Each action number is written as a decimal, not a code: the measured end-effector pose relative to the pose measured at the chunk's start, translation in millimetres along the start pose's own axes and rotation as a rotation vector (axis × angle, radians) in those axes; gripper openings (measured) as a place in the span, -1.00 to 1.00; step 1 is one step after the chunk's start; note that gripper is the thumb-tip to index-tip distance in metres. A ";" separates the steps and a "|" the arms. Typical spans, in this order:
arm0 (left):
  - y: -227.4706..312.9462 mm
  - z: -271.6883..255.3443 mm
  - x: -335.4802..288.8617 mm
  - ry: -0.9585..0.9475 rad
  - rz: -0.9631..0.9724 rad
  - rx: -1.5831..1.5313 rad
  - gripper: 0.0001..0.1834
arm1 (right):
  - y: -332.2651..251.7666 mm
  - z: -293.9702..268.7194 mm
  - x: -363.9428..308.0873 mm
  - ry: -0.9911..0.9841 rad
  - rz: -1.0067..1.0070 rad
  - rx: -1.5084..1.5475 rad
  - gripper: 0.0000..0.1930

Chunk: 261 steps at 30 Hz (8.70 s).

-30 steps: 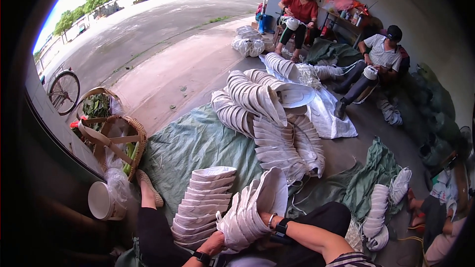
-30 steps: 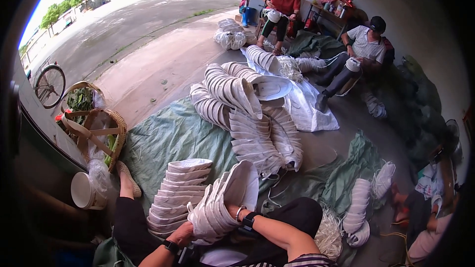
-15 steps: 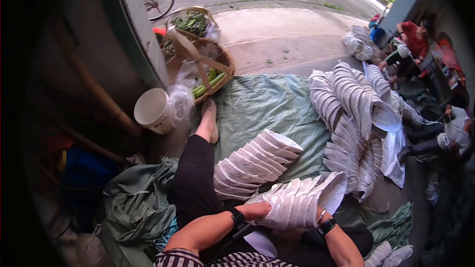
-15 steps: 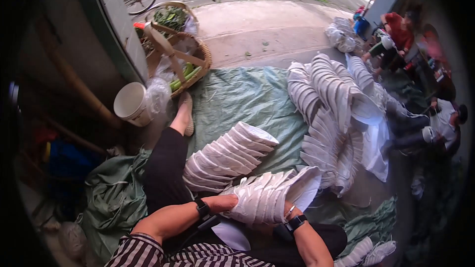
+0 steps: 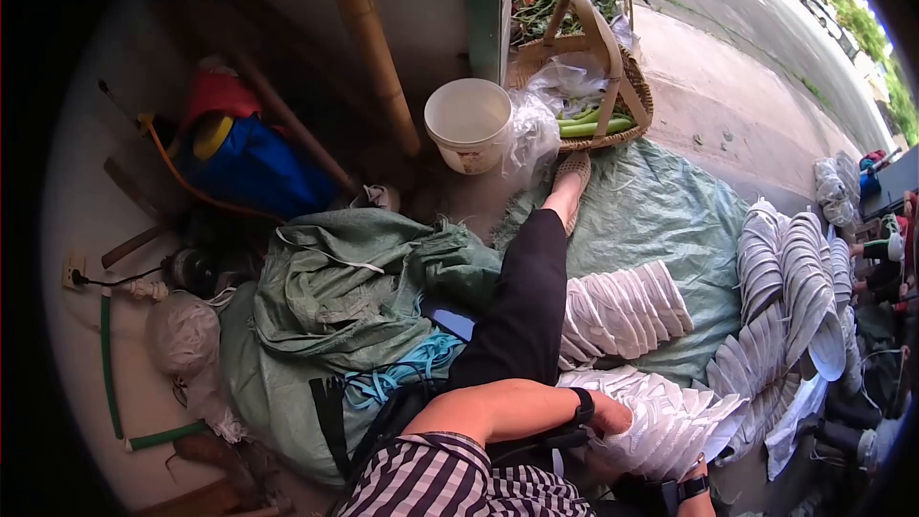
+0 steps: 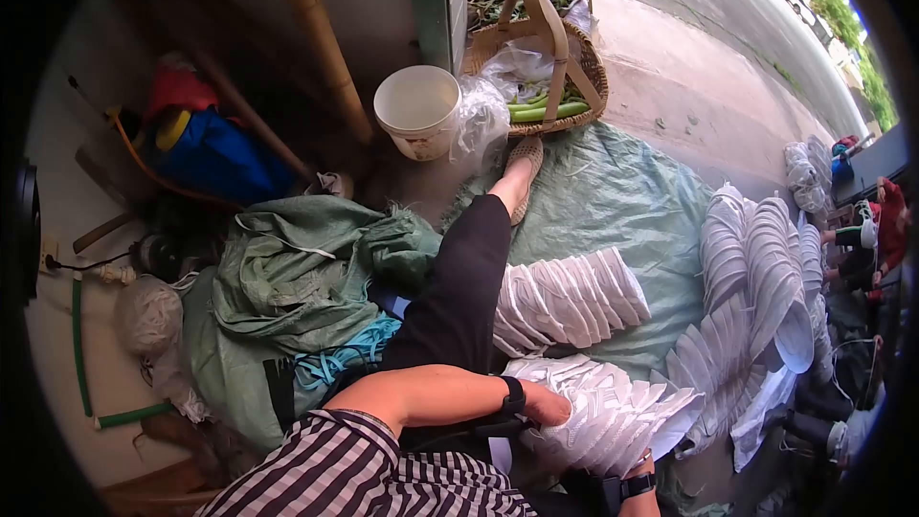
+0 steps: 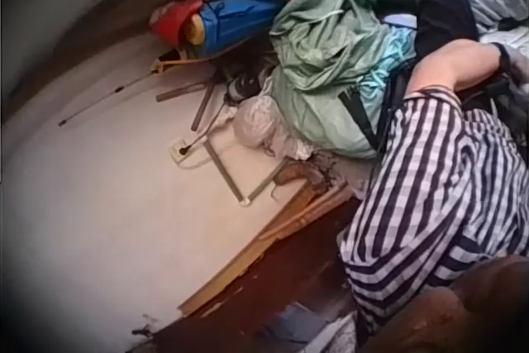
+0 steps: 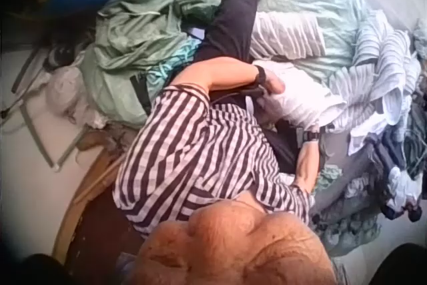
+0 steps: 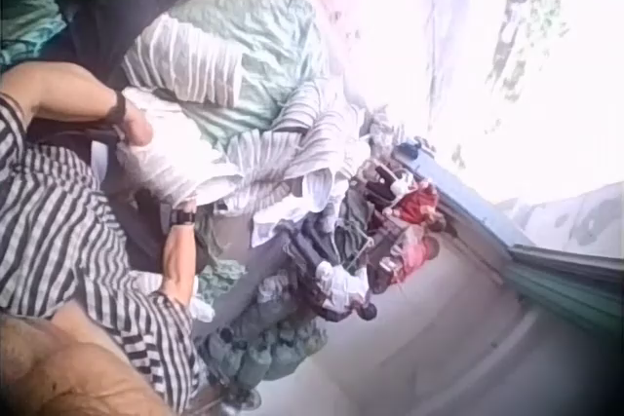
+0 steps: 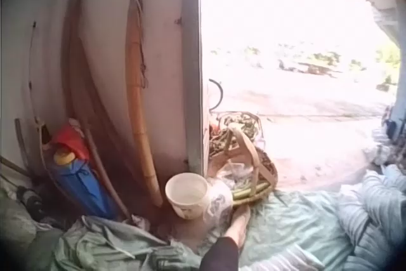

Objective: Stacking and organizing white shoe soles into piles in a manufacturing environment.

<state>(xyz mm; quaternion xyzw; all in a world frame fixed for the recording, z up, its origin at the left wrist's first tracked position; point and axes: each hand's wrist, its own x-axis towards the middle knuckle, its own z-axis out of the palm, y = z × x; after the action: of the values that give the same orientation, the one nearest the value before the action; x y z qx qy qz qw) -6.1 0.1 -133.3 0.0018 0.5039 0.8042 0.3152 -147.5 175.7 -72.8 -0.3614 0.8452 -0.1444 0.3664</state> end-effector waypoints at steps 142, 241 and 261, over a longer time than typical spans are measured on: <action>-2.1 -15.5 36.1 1.145 0.005 0.143 -0.78 | 36.4 42.5 14.7 0.199 0.164 0.023 -0.84; -109.5 -36.8 40.6 0.703 -0.117 -0.243 -0.53 | 4.5 55.1 46.0 -0.040 0.556 0.135 -0.49; -172.6 -55.4 18.8 1.343 -0.454 -0.781 -0.70 | 121.7 -2.7 64.9 -0.034 0.366 0.664 -0.42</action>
<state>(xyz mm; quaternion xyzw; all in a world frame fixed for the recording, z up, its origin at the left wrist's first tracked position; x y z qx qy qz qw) 48.3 15.5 -306.6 -0.6942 0.2565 0.6679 0.0787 -241.4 214.0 -166.3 -0.0683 0.7966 -0.3366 0.4974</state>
